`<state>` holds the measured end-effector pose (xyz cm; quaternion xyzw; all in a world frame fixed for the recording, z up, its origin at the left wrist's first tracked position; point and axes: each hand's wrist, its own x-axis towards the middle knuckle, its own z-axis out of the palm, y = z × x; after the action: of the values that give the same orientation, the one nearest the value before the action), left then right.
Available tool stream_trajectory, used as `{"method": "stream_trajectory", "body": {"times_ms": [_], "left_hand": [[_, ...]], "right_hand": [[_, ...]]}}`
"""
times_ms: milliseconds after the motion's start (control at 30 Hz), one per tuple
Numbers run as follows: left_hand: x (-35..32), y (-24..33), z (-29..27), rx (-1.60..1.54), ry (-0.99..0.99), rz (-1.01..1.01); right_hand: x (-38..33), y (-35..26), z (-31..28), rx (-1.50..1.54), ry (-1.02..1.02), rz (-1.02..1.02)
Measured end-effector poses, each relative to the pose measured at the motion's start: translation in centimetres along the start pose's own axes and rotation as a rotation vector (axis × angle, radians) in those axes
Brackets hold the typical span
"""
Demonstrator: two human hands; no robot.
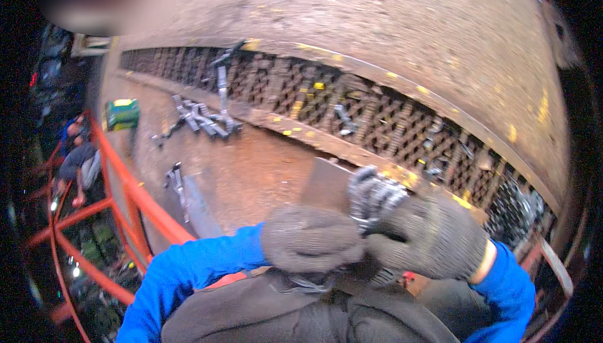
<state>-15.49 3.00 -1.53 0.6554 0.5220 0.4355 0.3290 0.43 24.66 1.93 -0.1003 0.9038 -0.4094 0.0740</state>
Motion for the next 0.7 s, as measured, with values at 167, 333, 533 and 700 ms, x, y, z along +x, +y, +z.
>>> {"method": "stream_trajectory", "body": {"times_ms": [167, 333, 533, 700], "left_hand": [[-0.4, 0.1, 0.1, -0.055, 0.025, -0.022], [0.5, 1.2, -1.6, -0.013, -0.087, -0.165], [0.2, 0.4, -0.9, 0.003, -0.049, -0.026], [-0.7, -0.2, -1.0, 0.108, -0.172, 0.035]], "right_hand": [[-0.4, -0.7, 0.9, -0.309, 0.176, -0.077], [0.0, -1.2, 1.0, -0.326, 0.17, 0.017], [-0.4, -0.2, 1.2, -0.209, 0.14, 0.042], [-0.5, 1.2, 1.1, -0.115, 0.069, 0.016]]}}
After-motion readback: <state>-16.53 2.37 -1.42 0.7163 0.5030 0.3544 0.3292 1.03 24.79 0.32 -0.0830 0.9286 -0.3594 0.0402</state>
